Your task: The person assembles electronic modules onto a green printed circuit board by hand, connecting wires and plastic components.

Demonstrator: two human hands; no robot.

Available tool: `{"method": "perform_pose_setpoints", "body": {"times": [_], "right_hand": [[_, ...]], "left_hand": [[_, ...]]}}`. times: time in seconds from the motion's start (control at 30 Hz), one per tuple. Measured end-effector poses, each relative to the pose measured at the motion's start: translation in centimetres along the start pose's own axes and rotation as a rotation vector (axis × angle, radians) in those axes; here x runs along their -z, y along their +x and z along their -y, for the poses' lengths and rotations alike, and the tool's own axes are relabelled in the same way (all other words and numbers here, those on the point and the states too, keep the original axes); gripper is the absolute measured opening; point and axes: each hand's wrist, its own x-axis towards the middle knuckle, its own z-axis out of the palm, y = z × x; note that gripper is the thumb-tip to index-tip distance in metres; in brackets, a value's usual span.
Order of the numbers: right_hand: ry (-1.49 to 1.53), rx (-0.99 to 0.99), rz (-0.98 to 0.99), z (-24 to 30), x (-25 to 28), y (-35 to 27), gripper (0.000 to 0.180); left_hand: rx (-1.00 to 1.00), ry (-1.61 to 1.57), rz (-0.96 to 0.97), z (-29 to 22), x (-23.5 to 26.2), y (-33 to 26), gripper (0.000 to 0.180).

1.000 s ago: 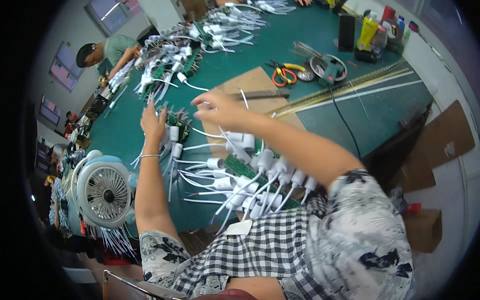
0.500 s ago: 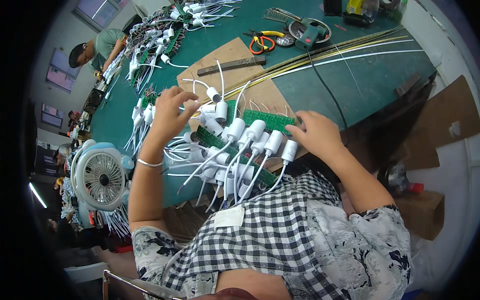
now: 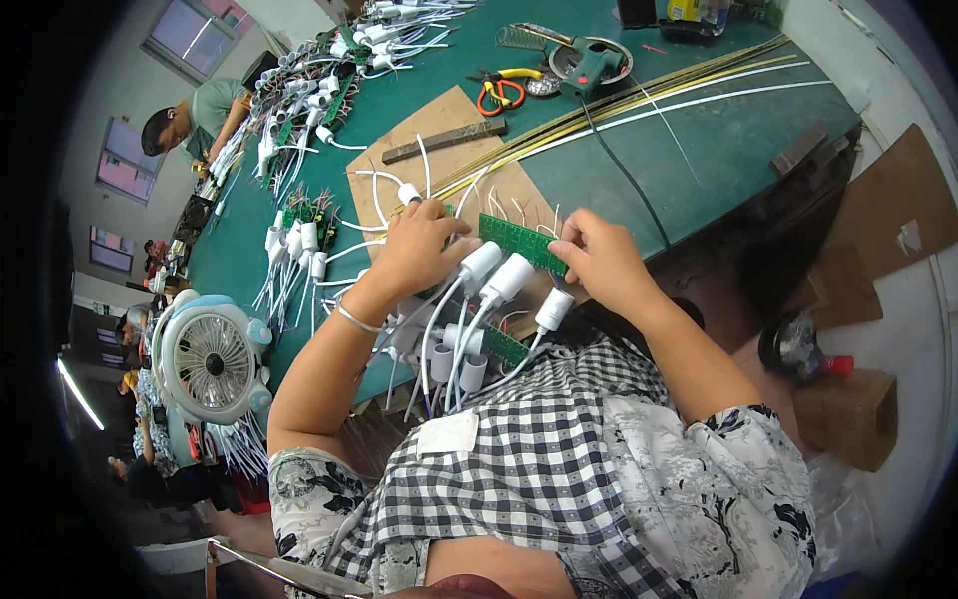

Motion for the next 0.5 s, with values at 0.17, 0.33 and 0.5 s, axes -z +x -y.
{"method": "perform_pose_setpoints", "body": {"times": [0.17,0.33,0.5], "right_hand": [[0.269,0.198,-0.007,5.3,3.5,-1.9,0.013],[0.364,0.595,0.042,11.7,3.8,-1.6,0.014],[0.55,0.625,0.23,13.8,-0.6,0.5,0.031]], "left_hand": [[0.043,-0.211,0.044,2.6,1.9,-1.1,0.04],[-0.229,-1.296,-0.043,-0.2,10.2,-3.4,0.069],[-0.1,-1.222,-0.08,-1.4,16.4,-5.5,0.038]]}}
